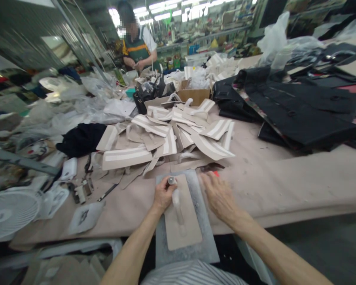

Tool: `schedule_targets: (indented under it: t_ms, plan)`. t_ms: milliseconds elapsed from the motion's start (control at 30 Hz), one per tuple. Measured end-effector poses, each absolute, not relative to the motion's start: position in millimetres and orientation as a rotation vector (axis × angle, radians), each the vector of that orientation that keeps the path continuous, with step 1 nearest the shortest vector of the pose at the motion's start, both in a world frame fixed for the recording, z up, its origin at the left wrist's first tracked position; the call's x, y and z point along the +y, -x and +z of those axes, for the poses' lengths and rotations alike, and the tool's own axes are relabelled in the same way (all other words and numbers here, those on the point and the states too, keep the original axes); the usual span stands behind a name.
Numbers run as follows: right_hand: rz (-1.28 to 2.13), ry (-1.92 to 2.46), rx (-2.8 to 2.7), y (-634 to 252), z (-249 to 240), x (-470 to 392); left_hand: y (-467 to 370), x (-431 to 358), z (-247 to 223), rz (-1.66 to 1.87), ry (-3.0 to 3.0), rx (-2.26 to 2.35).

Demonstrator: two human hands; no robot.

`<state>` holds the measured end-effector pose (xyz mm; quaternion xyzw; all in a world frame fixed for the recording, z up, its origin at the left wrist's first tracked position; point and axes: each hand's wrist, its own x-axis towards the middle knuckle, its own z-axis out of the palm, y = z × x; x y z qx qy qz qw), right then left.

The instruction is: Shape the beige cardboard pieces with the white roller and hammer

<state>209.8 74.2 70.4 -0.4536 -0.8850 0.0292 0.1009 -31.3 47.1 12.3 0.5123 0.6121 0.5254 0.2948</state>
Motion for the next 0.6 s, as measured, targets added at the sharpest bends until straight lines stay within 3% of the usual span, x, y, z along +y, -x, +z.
schedule_targets:
  t_ms: [133,233,400,600]
  plan:
    - [0.187,0.513,-2.938,-161,85,53,30,46,10,1.373,-1.342,1.648]
    - [0.062,0.352,-3.076,-137,80,45,29,53,6,1.433,-1.136,1.607]
    - [-0.055,0.556,-3.050,-128,82,40,48,68,26,1.799,-0.547,1.531]
    - [0.292,1.337,-2.804,-131,121,39,79,48,86,2.017,-0.905,1.583]
